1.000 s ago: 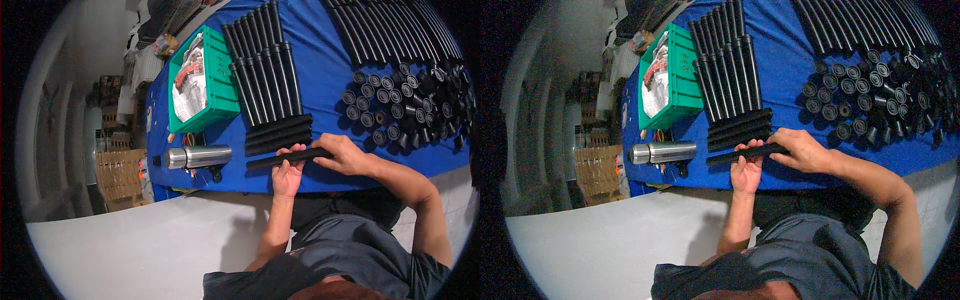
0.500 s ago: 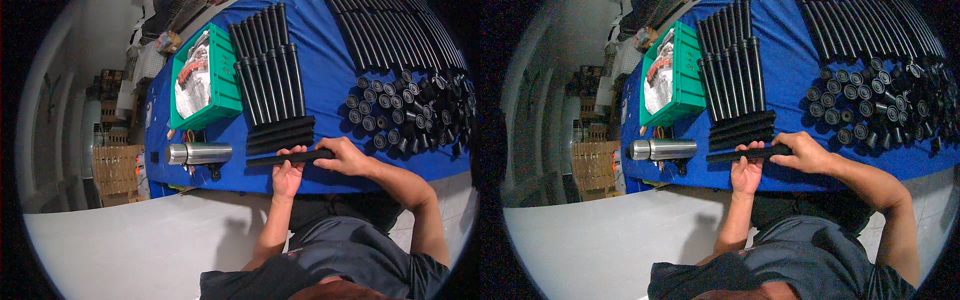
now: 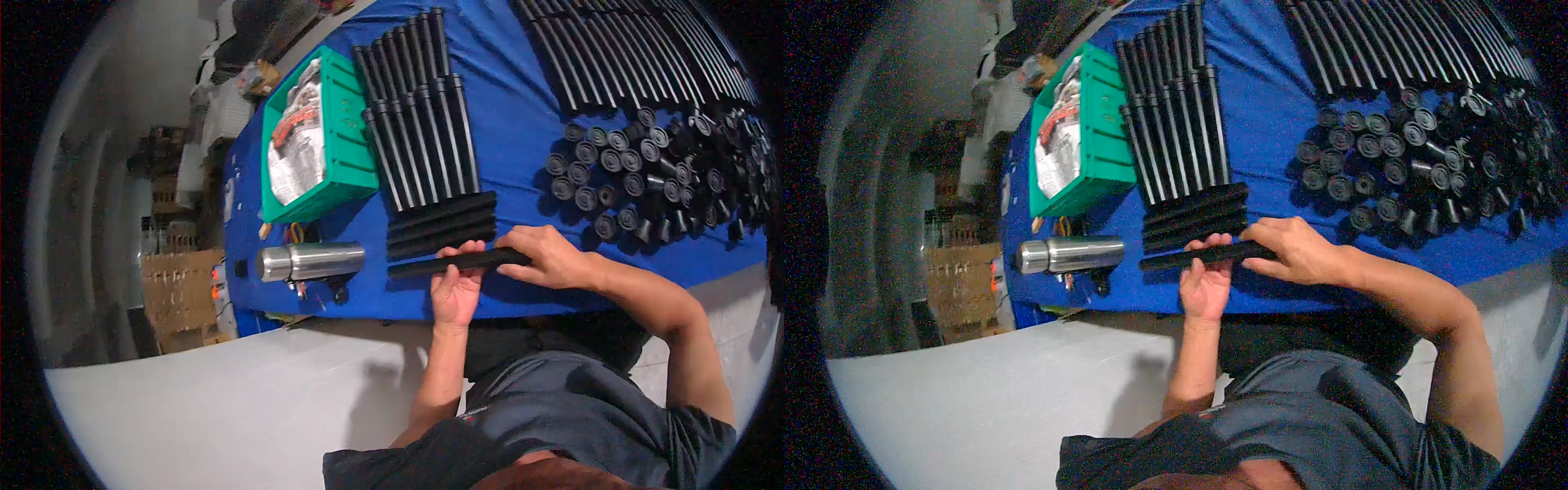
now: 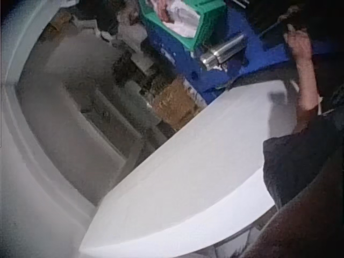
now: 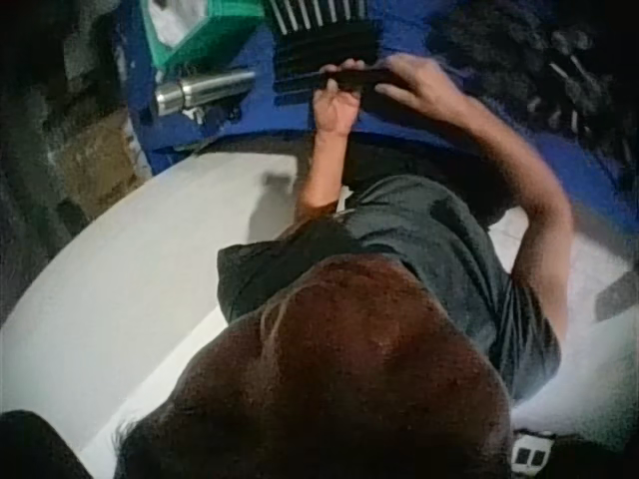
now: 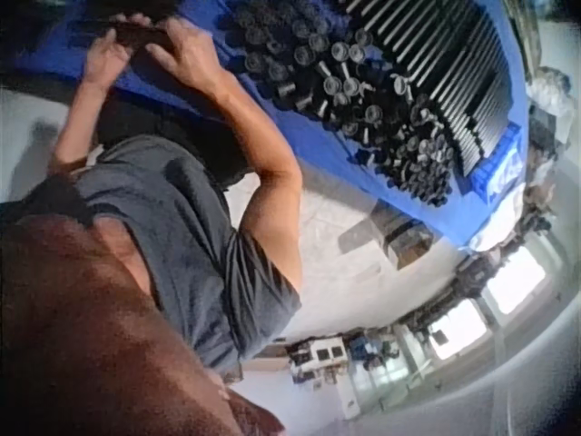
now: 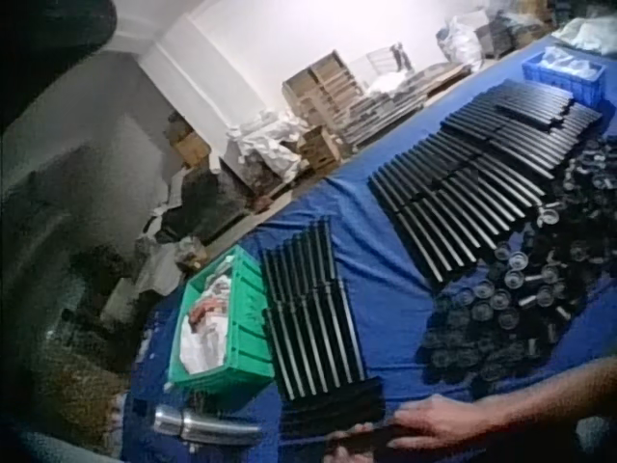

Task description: Attaching plastic end caps to black cylinders/tubes at a workbench.

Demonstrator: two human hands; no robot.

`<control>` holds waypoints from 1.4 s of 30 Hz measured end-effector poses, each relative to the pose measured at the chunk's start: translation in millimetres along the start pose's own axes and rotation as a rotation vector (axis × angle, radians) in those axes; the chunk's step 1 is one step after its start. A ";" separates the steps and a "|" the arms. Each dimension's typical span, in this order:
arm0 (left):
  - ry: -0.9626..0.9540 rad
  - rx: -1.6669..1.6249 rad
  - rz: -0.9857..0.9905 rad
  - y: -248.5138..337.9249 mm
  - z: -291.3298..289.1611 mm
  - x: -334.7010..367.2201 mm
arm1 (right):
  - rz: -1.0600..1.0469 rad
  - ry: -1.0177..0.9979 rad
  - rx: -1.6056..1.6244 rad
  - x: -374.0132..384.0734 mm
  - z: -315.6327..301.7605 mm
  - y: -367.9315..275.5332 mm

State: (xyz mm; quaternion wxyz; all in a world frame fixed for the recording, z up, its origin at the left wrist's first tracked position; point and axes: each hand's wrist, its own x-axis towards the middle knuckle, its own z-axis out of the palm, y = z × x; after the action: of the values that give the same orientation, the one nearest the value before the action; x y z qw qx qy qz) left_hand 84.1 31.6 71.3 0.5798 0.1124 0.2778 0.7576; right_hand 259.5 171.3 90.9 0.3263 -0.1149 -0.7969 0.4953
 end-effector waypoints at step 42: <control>-0.137 0.087 0.090 4.8 -12.7 1.0 | 0.270 -0.129 0.236 1.7 -5.1 -0.6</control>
State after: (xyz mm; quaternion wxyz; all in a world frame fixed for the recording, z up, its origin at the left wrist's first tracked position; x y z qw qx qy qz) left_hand 73.7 28.1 63.3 0.5575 0.2011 0.2648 0.7607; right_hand 261.5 175.5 93.6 0.2161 -0.1498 -0.7298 0.6310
